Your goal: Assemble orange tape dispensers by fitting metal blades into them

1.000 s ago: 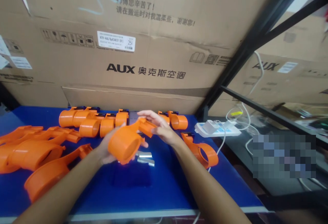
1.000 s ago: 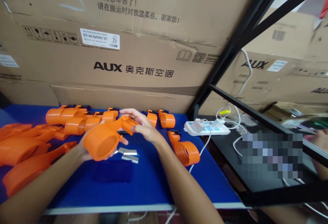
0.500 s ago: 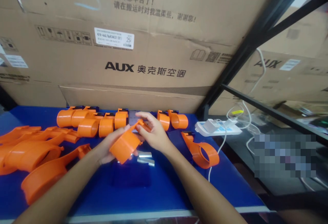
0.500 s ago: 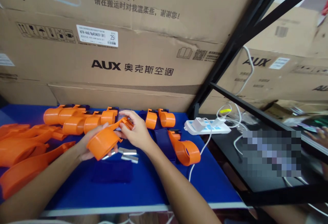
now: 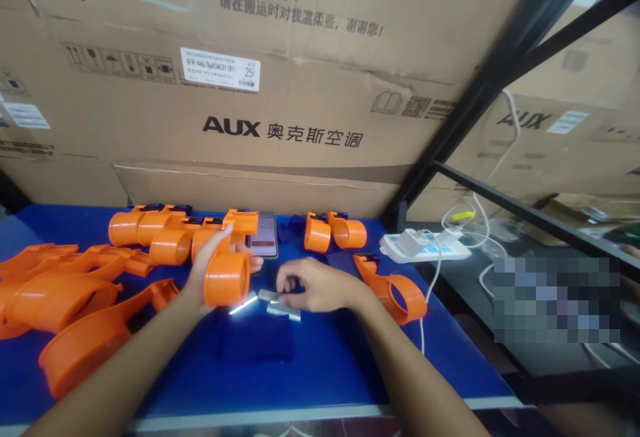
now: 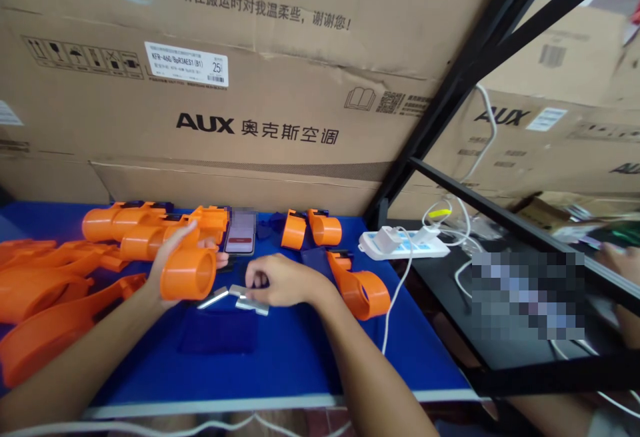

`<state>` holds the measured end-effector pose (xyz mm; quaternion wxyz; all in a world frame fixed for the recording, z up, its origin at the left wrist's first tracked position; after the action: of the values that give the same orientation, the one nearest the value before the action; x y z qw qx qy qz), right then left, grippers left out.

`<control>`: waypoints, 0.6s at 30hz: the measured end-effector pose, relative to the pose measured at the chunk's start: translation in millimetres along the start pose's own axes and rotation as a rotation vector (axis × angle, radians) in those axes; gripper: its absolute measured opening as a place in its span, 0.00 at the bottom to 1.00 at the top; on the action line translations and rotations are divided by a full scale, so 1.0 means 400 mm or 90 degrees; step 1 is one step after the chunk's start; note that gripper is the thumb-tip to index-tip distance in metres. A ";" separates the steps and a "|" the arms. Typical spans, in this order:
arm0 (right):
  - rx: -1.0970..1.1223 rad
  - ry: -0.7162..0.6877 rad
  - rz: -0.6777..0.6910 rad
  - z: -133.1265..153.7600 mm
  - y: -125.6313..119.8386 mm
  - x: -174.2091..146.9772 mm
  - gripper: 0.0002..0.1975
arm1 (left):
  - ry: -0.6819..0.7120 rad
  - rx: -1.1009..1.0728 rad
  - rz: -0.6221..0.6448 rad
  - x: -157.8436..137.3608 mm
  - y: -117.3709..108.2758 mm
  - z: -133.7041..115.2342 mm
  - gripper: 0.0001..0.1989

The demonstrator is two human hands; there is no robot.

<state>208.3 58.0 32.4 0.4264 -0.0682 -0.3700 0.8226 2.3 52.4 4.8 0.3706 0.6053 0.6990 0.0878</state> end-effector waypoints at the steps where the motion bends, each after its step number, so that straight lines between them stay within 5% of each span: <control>1: -0.037 -0.008 0.021 0.002 0.004 -0.009 0.06 | -0.004 0.004 -0.010 0.001 0.001 -0.001 0.21; 6: -0.129 -0.039 0.009 0.012 0.025 -0.013 0.09 | -0.071 0.017 0.029 -0.001 0.012 0.013 0.25; 11: -0.128 -0.090 -0.019 0.018 0.022 -0.004 0.06 | -0.045 0.020 0.010 0.002 0.013 0.029 0.21; 18: -0.025 0.001 -0.306 -0.001 -0.012 0.004 0.05 | 0.020 0.046 -0.004 -0.004 0.029 0.054 0.20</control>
<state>210.5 60.9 35.7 0.6089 0.0131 -0.3912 0.6899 24.9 47.0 -3.1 0.3377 0.6149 0.7091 0.0707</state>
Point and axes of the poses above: each hand's wrist, its own x-axis towards the middle knuckle, its own y-axis out of the palm, z = x × y, the point moved 4 cm from there along x, towards the middle knuckle, and after that the axes turned 15 degrees about -z, right-handed, at the moved point
